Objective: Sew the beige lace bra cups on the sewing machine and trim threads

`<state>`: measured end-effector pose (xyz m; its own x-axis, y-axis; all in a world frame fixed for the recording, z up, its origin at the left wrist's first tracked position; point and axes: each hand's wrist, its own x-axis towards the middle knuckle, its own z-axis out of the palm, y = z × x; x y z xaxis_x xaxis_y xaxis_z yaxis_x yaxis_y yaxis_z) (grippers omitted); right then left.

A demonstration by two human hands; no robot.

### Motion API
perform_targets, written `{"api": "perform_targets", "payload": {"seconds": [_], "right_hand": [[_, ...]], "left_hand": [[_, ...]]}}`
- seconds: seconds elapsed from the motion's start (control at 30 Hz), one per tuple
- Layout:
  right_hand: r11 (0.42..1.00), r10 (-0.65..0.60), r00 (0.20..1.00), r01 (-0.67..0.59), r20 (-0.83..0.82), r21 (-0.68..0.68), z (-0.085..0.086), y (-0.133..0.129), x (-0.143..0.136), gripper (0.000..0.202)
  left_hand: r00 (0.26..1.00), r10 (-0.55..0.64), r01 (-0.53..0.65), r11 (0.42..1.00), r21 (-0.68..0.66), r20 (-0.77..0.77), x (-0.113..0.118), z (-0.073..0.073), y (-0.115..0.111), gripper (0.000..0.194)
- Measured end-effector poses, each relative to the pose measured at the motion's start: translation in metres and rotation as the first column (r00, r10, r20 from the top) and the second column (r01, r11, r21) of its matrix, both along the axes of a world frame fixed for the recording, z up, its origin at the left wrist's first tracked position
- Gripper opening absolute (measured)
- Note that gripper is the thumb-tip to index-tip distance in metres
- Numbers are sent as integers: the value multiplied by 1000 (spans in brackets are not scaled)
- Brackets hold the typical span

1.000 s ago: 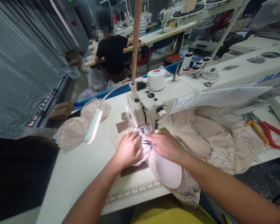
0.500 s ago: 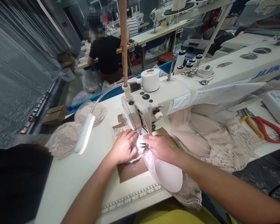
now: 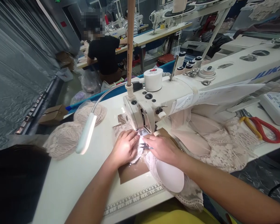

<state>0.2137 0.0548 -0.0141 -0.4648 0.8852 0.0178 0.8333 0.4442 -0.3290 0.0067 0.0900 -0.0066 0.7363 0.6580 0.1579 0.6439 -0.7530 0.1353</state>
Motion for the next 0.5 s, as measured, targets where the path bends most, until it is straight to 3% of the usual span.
{"api": "perform_targets", "payload": {"seconds": [0.23, 0.4, 0.5], "right_hand": [[1000, 4, 1000, -4, 14, -11, 0, 1, -2, 36], [999, -29, 1000, 29, -4, -17, 7, 1, -5, 30], [999, -38, 999, 38, 18, -16, 13, 0, -5, 27]], "left_hand": [[996, -46, 43, 998, 34, 79, 1, -6, -1, 38], [997, -63, 60, 997, 58, 53, -1, -5, 1, 37], [997, -71, 69, 992, 108, 19, -7, -12, 6, 39]]}}
